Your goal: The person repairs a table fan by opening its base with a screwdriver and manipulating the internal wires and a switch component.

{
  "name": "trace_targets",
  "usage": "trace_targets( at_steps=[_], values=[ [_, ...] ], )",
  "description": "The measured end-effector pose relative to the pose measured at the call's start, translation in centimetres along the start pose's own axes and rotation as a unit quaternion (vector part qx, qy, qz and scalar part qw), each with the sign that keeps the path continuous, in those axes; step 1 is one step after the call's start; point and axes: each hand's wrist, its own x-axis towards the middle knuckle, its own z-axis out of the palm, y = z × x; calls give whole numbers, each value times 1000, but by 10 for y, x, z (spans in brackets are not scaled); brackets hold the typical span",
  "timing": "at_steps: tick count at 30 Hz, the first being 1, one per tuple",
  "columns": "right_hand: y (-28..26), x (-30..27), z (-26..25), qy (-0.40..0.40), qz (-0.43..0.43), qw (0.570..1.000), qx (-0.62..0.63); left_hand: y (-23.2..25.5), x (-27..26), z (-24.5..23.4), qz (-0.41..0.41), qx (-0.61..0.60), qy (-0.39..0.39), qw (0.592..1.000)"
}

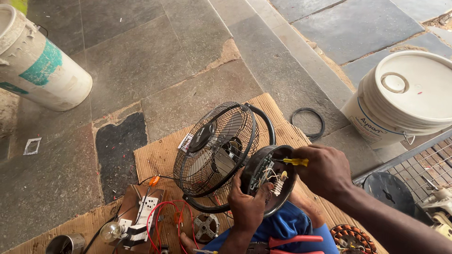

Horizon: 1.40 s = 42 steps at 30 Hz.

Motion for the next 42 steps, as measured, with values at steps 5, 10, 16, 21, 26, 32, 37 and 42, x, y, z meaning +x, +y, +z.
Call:
trace_targets(
  at_steps=[5,10,16,21,26,32,37,42],
  values=[
    [-9,-2,-3,-145,114,981,64,2,-2,-1,-31,-29,-4,999],
    [-15,-8,-20,-223,214,938,155,6,-2,-2,9,-6,-9,1000],
    [1,-19,-17,-152,151,961,177,10,-3,-2,-20,-51,-13,998],
    [3,-26,-5,-172,181,945,213,13,-2,-3,-47,-75,-26,996],
    [2,-24,-2,-192,233,934,193,11,-3,-2,-23,-45,-11,999],
    [0,-25,-3,-202,236,935,173,7,-4,-3,-20,-49,-20,998],
    [1,-27,-1,-182,221,937,201,6,-4,-3,-49,-69,-28,996],
    [-10,-23,-6,-181,251,937,160,5,-3,-3,-15,-48,-30,998]
  ],
)
